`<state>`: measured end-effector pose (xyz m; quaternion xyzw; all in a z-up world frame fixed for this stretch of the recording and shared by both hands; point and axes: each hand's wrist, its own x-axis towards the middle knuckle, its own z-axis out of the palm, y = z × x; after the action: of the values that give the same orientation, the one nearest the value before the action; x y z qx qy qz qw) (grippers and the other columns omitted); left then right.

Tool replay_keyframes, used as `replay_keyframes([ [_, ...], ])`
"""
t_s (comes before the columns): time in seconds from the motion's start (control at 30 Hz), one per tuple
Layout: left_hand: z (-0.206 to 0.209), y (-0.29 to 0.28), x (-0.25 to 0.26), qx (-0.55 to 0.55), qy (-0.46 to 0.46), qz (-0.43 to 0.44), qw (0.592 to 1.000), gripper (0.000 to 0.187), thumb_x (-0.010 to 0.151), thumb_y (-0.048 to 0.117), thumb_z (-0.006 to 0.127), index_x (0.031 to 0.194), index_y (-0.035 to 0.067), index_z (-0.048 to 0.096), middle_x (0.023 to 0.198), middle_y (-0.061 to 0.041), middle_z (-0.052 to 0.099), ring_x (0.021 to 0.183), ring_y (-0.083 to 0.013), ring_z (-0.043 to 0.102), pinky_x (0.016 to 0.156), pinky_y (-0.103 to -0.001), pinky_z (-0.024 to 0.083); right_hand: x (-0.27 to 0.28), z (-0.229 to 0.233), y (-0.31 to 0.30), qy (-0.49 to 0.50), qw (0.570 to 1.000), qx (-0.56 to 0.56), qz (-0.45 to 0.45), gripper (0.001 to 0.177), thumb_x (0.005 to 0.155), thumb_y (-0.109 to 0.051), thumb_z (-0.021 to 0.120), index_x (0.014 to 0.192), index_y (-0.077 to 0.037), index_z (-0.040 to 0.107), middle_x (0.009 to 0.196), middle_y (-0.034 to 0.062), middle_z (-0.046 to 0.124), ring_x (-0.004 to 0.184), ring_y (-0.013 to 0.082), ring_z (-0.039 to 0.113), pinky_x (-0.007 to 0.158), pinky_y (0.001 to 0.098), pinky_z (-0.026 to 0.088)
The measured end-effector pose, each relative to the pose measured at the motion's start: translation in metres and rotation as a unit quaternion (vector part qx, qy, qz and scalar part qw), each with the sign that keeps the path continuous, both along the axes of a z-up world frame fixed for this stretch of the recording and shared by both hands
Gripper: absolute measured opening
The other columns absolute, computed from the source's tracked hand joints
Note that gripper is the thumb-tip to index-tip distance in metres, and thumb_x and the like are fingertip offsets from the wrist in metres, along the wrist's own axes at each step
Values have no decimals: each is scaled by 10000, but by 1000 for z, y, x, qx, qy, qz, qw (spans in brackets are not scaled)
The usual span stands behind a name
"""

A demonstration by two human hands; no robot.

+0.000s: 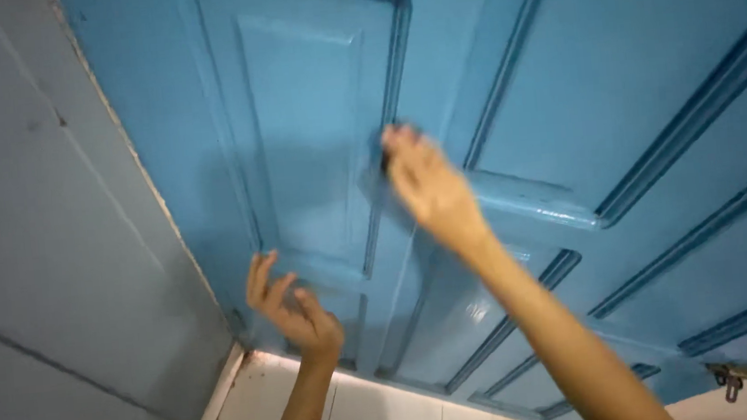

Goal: Sanding the surface of a blue wooden door using a piece of sandpaper.

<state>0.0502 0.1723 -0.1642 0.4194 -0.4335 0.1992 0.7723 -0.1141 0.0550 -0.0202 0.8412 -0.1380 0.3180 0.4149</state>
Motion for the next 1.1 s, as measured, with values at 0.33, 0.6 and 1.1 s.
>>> replay_keyframes([
  [0.33, -5, 1, -25, 8, 23, -62, 998, 162, 1152, 183, 398, 1264, 85, 461, 1474, -151, 453, 1479, -344, 403, 1265, -529, 342, -28, -165, 7, 153, 987, 1, -54, 375, 876, -26, 627, 1245, 41, 610, 1584, 211, 437, 1433, 327, 492, 1210, 406, 402],
  [0.6, -26, 9, -28, 77, 10, -59, 995, 181, 1141, 167, 401, 1270, 62, 472, 1465, -164, 472, 1472, -345, 402, 1262, -526, 321, -59, -205, -2, 111, 984, 119, 71, 284, 886, -33, 692, 1165, -6, 646, 1545, 157, 505, 1407, 282, 520, 1188, 388, 460],
  [1.1, -15, -5, -91, 56, 39, -80, 994, 267, 1152, 272, 425, 1267, 35, 469, 1450, -182, 516, 1438, -333, 460, 1230, -477, 356, -93, -312, 17, 113, 959, 253, 62, 321, 871, -51, 633, 1182, 24, 665, 1526, 204, 508, 1427, 325, 492, 1216, 453, 360],
])
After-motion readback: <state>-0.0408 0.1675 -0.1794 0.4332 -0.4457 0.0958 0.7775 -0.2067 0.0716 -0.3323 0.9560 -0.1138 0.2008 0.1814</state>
